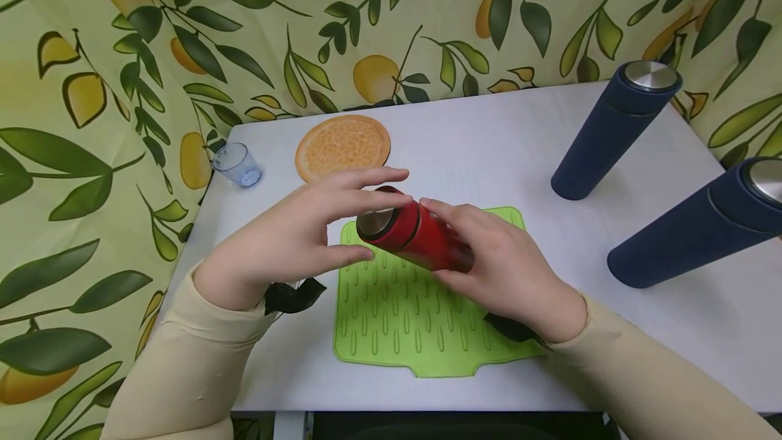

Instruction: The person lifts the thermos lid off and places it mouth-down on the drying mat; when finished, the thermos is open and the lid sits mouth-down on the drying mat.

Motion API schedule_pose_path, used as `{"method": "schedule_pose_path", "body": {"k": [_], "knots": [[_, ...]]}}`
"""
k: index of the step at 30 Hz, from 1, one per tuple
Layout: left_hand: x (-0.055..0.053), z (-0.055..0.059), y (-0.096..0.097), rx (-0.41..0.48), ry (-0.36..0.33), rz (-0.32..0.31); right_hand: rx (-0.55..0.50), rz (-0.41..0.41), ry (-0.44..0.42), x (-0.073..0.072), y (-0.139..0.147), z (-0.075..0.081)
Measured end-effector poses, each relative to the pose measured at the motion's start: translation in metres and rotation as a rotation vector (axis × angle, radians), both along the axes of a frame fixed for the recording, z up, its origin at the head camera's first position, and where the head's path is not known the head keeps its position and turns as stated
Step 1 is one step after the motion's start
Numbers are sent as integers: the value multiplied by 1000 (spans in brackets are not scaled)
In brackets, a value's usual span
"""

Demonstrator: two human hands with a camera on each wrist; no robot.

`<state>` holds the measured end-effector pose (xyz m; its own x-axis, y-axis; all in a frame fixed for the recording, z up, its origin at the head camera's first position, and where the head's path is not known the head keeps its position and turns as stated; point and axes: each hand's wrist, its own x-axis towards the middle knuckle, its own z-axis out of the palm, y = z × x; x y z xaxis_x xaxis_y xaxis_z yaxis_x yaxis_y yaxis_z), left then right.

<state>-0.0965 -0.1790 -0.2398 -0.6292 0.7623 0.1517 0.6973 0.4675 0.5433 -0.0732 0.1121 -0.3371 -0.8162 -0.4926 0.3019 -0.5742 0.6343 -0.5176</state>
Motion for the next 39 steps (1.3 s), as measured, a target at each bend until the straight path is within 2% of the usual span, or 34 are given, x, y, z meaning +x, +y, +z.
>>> {"method": "schedule_pose_path", "body": {"k": [4, 7, 10, 14, 17, 18, 20, 25, 28, 32, 35, 39], "knots": [[0, 2, 1, -37, 24, 3, -1, 0, 3, 0, 0, 0], [0, 2, 2, -25, 24, 40, 0, 3, 7, 0, -1, -1], [1, 0, 6, -6, 66, 119, 3, 2, 8, 0, -1, -1], [2, -5, 11, -10, 164, 240, 3, 4, 13, 1, -1, -1], [2, -8, 14, -25, 197, 291, 0, 6, 18, 0, -1, -1], [1, -8, 13, -24, 190, 292, -1, 4, 18, 0, -1, -1], [0, -7, 12, -11, 153, 253, -1, -1, 17, -1, 0, -1], [-2, -1, 3, 12, 63, 42, 7, -7, 7, -2, 1, -2], [-4, 0, 2, 4, 70, -18, 8, -4, 7, -2, 1, -2], [-4, -1, 4, 12, 66, 6, 10, -5, 7, -2, 1, -3], [-3, -2, 7, 16, 91, 91, 14, -5, 3, -1, 0, -4], [-3, -10, 12, -4, 191, 222, 15, -5, -1, -1, -1, -4]]}}
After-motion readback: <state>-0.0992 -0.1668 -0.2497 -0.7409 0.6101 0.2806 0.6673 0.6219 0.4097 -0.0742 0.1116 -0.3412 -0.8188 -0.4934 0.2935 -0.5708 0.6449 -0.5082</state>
